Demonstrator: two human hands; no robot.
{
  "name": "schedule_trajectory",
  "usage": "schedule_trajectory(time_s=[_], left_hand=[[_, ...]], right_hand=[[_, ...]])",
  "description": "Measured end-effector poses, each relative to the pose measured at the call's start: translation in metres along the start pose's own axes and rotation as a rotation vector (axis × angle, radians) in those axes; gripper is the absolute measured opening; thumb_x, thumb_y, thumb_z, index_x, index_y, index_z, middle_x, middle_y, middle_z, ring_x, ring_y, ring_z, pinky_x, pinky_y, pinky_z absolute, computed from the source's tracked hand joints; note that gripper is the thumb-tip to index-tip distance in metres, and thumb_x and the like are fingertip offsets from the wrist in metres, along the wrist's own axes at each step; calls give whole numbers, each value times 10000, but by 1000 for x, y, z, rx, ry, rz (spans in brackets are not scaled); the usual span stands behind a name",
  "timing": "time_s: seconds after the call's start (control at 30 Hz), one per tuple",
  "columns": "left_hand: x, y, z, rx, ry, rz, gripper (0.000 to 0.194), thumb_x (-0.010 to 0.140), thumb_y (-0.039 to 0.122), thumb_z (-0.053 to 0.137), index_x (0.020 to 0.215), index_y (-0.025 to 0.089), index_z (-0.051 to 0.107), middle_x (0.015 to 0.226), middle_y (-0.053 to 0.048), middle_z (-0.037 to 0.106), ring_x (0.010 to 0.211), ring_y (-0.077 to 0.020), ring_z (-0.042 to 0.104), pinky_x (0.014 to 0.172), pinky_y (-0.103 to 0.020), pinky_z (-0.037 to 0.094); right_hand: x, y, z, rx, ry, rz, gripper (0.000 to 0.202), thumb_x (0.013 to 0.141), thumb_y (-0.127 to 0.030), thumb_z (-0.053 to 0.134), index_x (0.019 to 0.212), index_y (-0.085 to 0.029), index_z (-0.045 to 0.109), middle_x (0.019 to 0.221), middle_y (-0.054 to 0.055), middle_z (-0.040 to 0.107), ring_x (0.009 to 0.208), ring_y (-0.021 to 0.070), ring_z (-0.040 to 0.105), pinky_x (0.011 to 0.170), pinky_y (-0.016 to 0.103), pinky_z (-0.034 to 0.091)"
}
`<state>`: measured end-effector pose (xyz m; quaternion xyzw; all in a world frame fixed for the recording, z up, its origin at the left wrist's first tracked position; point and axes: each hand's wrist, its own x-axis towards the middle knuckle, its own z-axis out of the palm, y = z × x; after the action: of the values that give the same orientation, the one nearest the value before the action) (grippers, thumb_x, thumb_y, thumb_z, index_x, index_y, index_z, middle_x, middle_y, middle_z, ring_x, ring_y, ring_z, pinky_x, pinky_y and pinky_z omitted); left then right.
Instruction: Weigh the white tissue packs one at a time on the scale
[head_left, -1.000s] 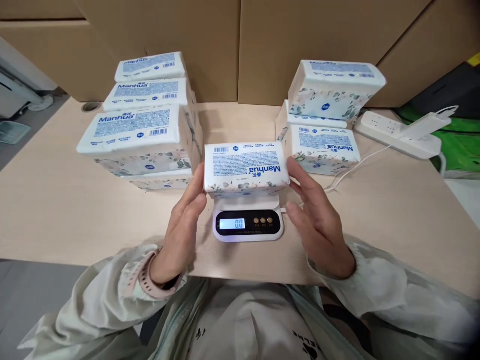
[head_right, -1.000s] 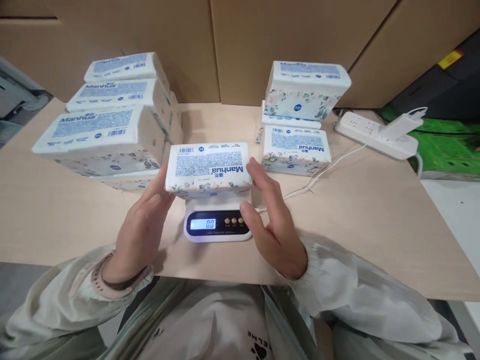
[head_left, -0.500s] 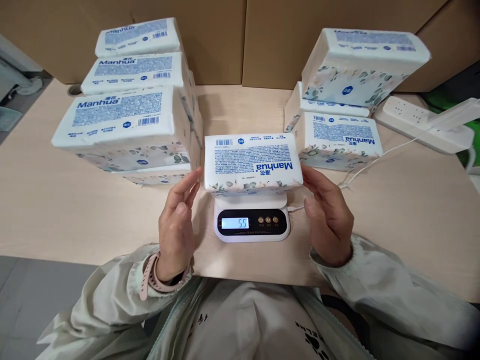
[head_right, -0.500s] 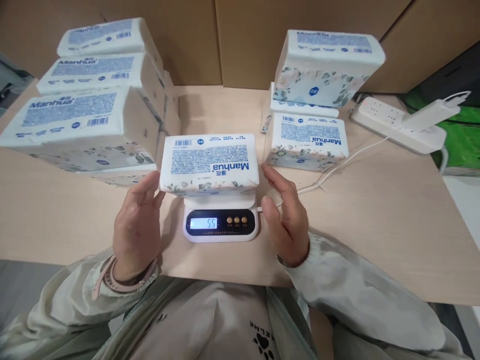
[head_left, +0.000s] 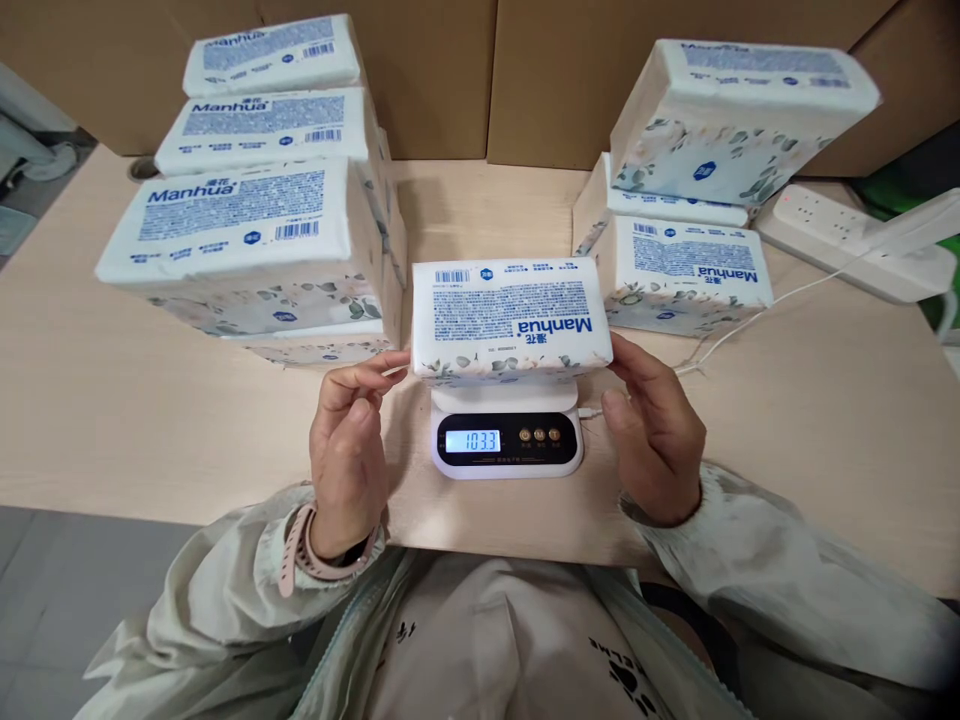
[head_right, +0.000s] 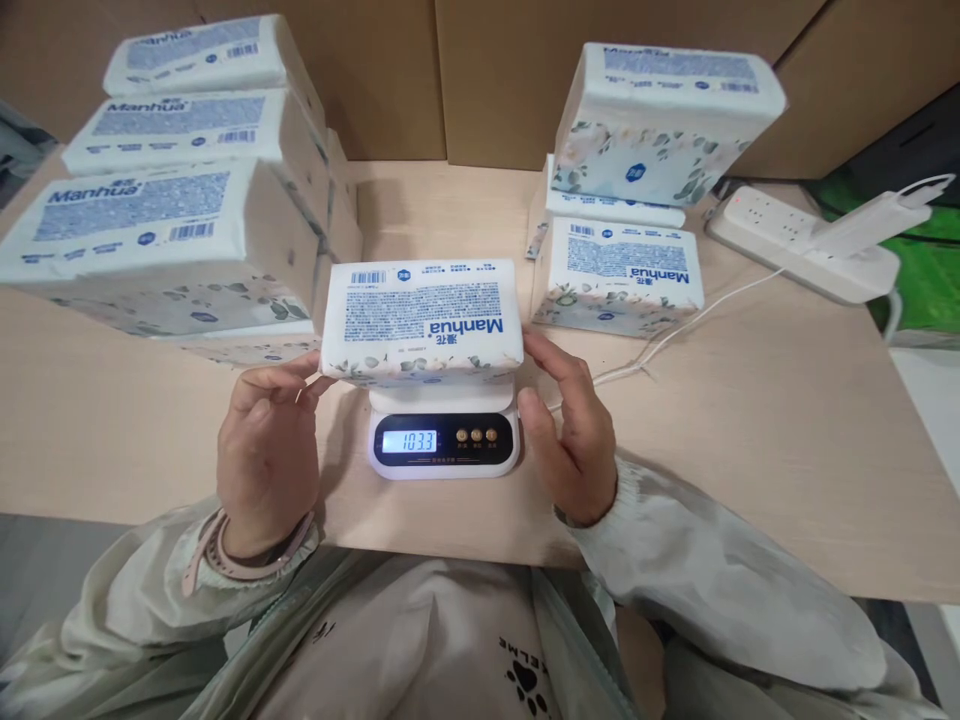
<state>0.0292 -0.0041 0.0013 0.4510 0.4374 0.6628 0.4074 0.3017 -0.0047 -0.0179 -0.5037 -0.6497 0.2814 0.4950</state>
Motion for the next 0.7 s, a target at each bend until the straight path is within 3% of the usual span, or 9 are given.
schedule_trajectory(time_s=[0.23, 0.4, 0.5, 0.63, 0.7], left_hand=[[0, 1, 2, -17, 6, -13, 153, 1010, 405, 733, 1059, 276, 798, 1229, -56, 812, 1273, -238, 720, 1087, -357, 595], [-1, 1, 2, 14, -23, -32, 251, 1036, 395, 709, 1229, 263, 800, 1353, -80, 781, 1308, -252, 719, 1141, -385, 596], [4, -6, -1, 24, -44, -3, 334, 1038, 409, 716, 1331, 267, 790, 1421, -78, 766, 1377, -269, 700, 1217, -414, 573], [12, -7, -1, 62, -250, 13, 438, 1059, 433, 694, 1477, 307, 735, 1605, -45, 666, 1553, -300, 582, 1322, -454, 495], [15, 2, 6, 73, -394, 28, 452, 1088, 419, 647, 1524, 314, 703, 1673, -34, 604, 1605, -317, 527, 1353, -475, 461]], right_hand=[[-1, -1, 1, -2, 9, -20, 542, 1077, -346, 616, 1615, -407, 575, 1602, 26, 676, 1508, 351, 616, 1293, 658, 480], [0, 0, 0, -21, 0, -27, 533, 1087, -367, 599, 1619, -395, 566, 1596, 39, 674, 1506, 352, 618, 1293, 662, 484], [11, 6, 5, -20, -19, -70, 599, 1091, -391, 595, 1679, -400, 478, 1681, 34, 599, 1584, 338, 549, 1345, 632, 444], [28, 13, 12, -37, -154, -173, 807, 1086, -477, 598, 1789, -390, 210, 1831, 30, 406, 1676, 338, 433, 1383, 606, 414], [32, 12, 9, -73, -143, -231, 846, 1071, -509, 611, 1794, -389, 188, 1830, 40, 404, 1682, 380, 413, 1385, 658, 389]])
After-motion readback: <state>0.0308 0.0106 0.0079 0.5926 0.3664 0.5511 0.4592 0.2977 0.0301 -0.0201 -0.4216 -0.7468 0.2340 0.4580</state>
